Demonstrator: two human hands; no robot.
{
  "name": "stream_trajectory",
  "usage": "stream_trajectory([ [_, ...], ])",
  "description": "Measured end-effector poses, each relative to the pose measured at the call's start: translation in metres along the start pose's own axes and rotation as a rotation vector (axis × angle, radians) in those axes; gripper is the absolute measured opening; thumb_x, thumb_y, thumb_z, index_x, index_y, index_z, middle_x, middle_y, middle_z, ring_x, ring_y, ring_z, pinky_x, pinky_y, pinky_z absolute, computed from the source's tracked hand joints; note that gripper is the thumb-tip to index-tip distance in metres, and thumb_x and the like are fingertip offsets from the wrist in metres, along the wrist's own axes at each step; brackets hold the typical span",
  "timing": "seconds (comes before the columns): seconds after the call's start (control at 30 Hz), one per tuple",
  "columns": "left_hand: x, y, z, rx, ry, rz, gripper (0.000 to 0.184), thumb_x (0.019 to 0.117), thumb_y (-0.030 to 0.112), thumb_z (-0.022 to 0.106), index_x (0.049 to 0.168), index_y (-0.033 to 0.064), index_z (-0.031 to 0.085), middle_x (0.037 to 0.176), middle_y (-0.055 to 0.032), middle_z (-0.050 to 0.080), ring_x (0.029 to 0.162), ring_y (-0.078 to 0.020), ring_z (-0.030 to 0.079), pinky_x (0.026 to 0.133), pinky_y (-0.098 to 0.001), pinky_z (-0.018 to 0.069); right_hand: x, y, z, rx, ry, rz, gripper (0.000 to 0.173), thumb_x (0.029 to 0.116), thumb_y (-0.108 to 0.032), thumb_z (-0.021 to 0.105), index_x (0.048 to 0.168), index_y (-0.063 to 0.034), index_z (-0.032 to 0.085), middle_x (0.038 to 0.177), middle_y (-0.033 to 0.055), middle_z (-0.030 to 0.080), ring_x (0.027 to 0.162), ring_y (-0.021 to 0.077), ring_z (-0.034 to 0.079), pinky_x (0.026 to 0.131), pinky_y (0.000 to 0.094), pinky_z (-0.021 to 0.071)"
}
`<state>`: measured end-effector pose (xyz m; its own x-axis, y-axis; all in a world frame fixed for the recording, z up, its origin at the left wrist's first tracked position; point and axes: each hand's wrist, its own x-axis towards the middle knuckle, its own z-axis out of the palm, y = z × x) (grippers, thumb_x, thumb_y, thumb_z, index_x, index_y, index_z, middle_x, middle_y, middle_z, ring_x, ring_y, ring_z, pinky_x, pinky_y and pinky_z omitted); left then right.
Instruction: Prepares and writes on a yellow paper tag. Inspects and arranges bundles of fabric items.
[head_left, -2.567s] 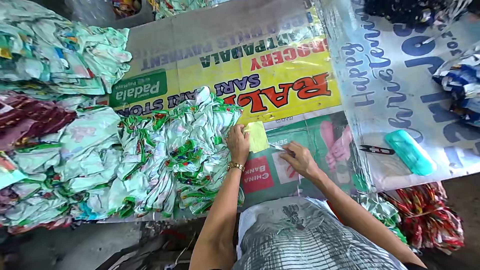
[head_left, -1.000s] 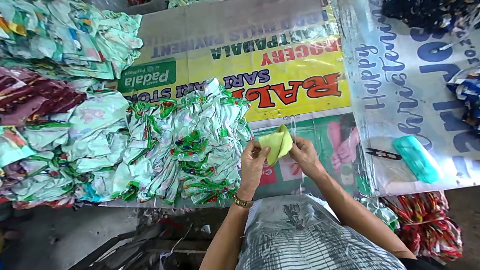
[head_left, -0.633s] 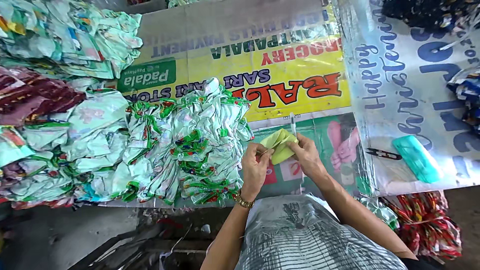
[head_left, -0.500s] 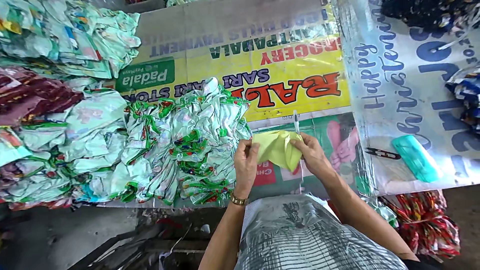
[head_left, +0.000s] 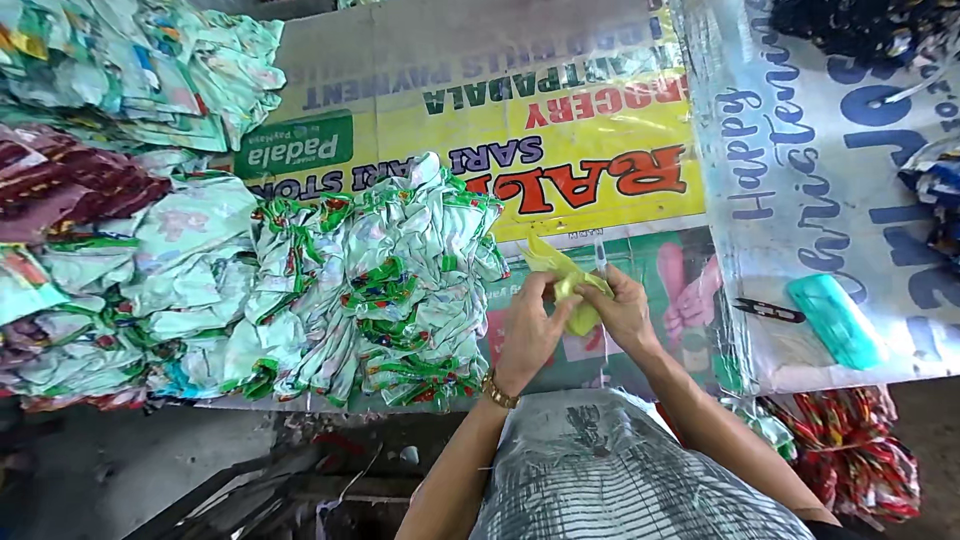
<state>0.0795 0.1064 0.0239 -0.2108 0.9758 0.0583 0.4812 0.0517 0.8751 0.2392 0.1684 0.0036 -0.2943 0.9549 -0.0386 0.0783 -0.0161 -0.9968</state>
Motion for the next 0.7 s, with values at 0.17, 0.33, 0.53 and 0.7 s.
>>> stream_trajectory([
  [0.17,0.006,-0.006,-0.003,-0.475,0.169,-0.268,0.009,0.1009,0.012,0.062,0.107,0.0063,0.066,0.087,-0.0044,0.067,0.077,-0.0124,0.065,0.071,-0.0309,0.0564,0.003,0.012,-0.009,0.209,0.162,0.087,0.011,0.0951,-0.015,0.071,0.103,-0.0071,0.069,0.082,0.0031,0.072,0.067,0.0103,0.068,0.058,0.0273,0.0574],
  [0.33,-0.003,-0.018,-0.005,-0.786,0.373,-0.460,0.015,0.1013,0.001,0.056,0.116,0.0023,0.059,0.102,-0.0138,0.068,0.083,-0.0240,0.072,0.073,-0.0414,0.0641,0.008,0.020,-0.019,0.480,0.335,0.207,0.008,0.1014,-0.010,0.060,0.107,-0.0071,0.066,0.077,0.0056,0.067,0.050,0.0072,0.053,0.045,0.0207,0.0453],
  [0.53,-0.014,-0.027,-0.002,-0.961,0.470,-0.562,0.010,0.1052,0.004,0.050,0.111,0.0008,0.058,0.095,-0.0151,0.070,0.078,-0.0258,0.073,0.071,-0.0423,0.0645,0.003,0.033,-0.022,0.605,0.337,0.292,0.011,0.1022,-0.008,0.058,0.096,-0.0033,0.066,0.067,0.0049,0.061,0.045,0.0055,0.046,0.042,0.0192,0.0397],
  [0.7,-0.016,-0.032,-0.004,-0.876,0.447,-0.496,0.011,0.1048,0.002,0.050,0.112,0.0019,0.058,0.095,-0.0111,0.070,0.082,-0.0234,0.073,0.076,-0.0423,0.0645,0.002,0.042,-0.030,0.567,0.282,0.236,0.010,0.1012,-0.009,0.061,0.097,-0.0041,0.070,0.068,0.0042,0.062,0.046,0.0051,0.047,0.044,0.0191,0.0422],
])
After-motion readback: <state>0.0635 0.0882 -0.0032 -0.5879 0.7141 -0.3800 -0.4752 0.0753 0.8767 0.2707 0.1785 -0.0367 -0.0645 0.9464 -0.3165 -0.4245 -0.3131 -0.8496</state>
